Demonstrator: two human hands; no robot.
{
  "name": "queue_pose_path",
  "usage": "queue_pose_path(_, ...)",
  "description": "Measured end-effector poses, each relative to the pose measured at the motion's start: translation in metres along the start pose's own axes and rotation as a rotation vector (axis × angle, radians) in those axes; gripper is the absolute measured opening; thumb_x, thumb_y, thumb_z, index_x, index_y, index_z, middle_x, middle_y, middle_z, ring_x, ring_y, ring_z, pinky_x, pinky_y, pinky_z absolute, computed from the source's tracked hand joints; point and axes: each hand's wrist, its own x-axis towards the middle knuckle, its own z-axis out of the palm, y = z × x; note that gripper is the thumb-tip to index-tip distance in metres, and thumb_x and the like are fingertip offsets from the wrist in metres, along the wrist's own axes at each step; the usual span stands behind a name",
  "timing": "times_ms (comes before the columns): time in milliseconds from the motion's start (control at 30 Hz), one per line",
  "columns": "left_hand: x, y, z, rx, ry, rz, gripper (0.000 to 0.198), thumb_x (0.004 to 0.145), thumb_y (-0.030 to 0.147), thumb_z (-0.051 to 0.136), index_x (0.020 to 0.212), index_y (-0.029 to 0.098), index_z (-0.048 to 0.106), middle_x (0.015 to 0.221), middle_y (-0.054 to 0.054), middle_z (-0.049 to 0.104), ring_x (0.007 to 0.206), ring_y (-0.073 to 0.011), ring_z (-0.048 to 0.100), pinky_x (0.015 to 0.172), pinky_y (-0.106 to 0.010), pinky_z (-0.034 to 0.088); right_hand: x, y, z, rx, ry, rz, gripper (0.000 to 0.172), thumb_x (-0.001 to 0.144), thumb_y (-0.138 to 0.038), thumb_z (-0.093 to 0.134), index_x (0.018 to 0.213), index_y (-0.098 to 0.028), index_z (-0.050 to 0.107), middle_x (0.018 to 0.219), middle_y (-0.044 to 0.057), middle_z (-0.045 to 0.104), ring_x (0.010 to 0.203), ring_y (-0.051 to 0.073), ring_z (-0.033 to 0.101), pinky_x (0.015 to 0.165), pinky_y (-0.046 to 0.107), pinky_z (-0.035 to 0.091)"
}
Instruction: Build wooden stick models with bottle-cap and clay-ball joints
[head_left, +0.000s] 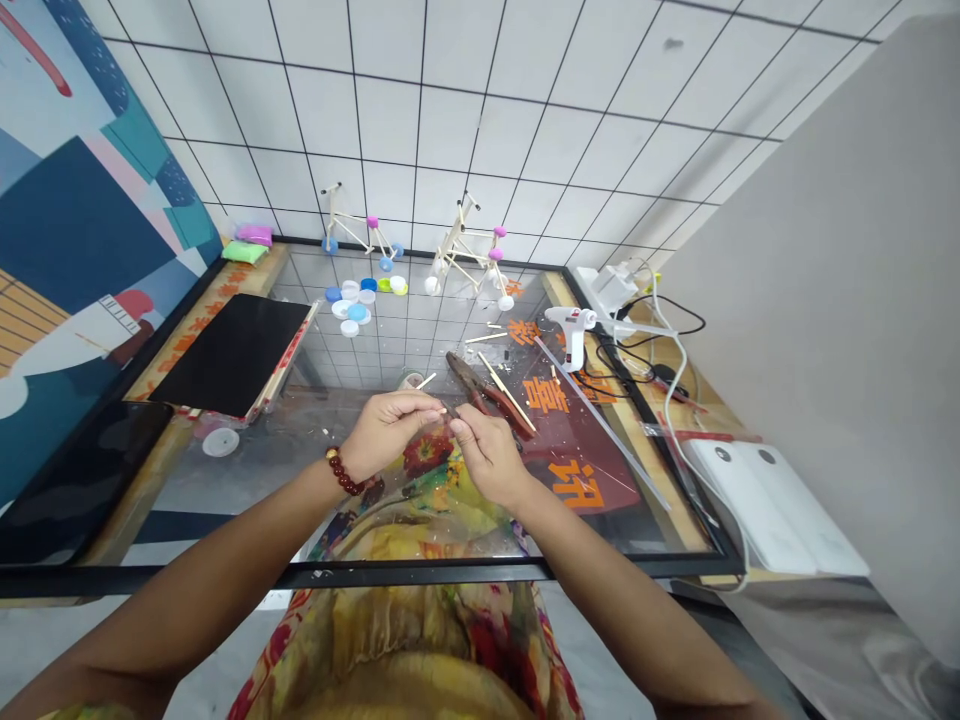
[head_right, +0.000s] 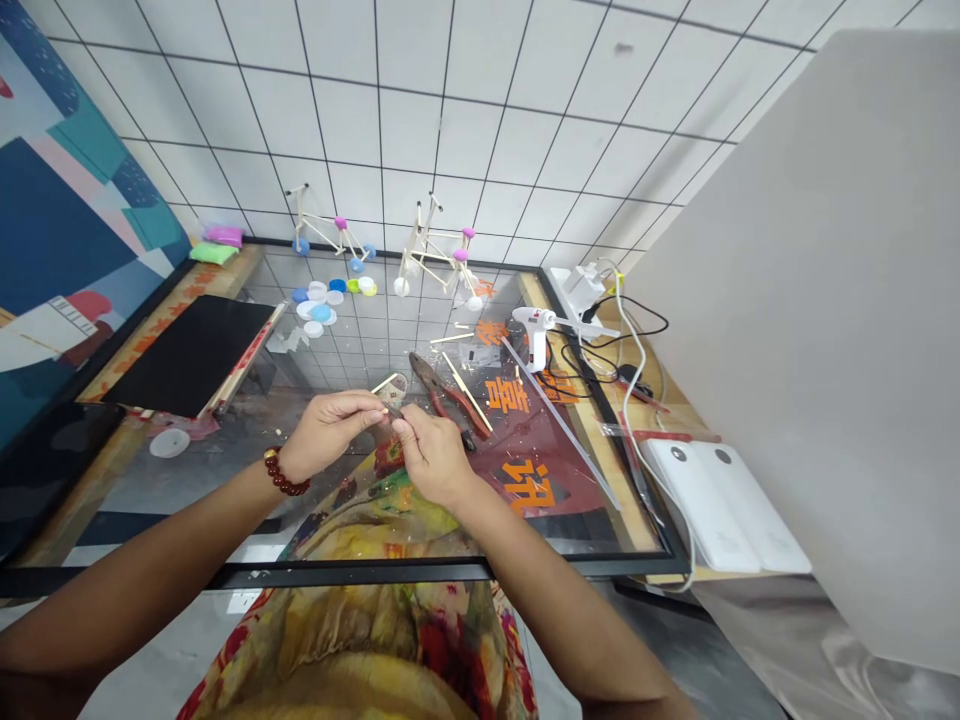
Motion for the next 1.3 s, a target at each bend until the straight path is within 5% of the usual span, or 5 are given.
queue_pose_path(233, 0.001, 0.004, 0.003, -0.292, 0.004, -0.229, 0.023, 0.077, 0.035, 0.072, 0.088, 0.015, 0.073, 0.074, -0.004, 0.073, 0.066, -0.0127, 0.065, 0.071, -0.028, 0.054, 0.003, 0.005, 0.0, 0.013, 0.076, 0.097, 0.026, 0.099, -0.038, 0.035, 0.085, -0.022, 0.05, 0.064, -0.002, 0.049, 0.058, 0.015, 0.047, 0.058, 0.026, 0.034)
queue_pose_path(433, 0.002, 0.006, 0.005, -0.391, 0.036, -0.315, 0.027, 0.064, 0.03, 0.082, 0.082, 0.013, 0.07, 0.073, -0.003, 0.071, 0.061, -0.0107, 0.064, 0.062, -0.025, 0.053, 0.008, 0.006, 0.0, 0.224, 0.112, 0.103, 0.026, 0.095, -0.039, 0.045, 0.108, -0.02, 0.057, 0.088, 0.003, 0.064, 0.079, 0.017, 0.058, 0.073, 0.029, 0.044)
queue_pose_path(733, 0.0, 0.01, 0.006, -0.319, 0.009, -0.316, 0.028, 0.063, 0.031, 0.083, 0.079, 0.012, 0.069, 0.066, -0.002, 0.069, 0.057, -0.0099, 0.062, 0.061, -0.024, 0.053, 0.015, 0.001, 0.002, 0.544, 0.12, 0.209, 0.024, 0.085, -0.04, 0.061, 0.095, -0.018, 0.063, 0.081, 0.001, 0.063, 0.074, 0.014, 0.058, 0.07, 0.028, 0.048)
queue_pose_path(1000, -0.003, 0.006, 0.009, -0.108, -0.007, -0.238, 0.017, 0.069, 0.028, 0.076, 0.076, 0.014, 0.069, 0.067, -0.002, 0.069, 0.059, -0.0109, 0.062, 0.06, -0.023, 0.051, 0.012, 0.007, 0.002, 0.529, 0.104, 0.238, 0.029, 0.083, -0.044, 0.064, 0.07, -0.018, 0.059, 0.063, -0.003, 0.052, 0.058, 0.011, 0.046, 0.057, 0.024, 0.04)
queue_pose_path(1300, 0.002, 0.009, 0.006, -0.45, 0.07, -0.339, 0.028, 0.072, 0.033, 0.075, 0.091, 0.012, 0.071, 0.069, -0.001, 0.066, 0.059, -0.0089, 0.059, 0.065, -0.025, 0.05, 0.008, 0.003, -0.002, 0.157, 0.026, 0.107, 0.028, 0.098, -0.038, 0.037, 0.107, -0.019, 0.056, 0.09, 0.005, 0.066, 0.084, 0.019, 0.061, 0.077, 0.031, 0.046)
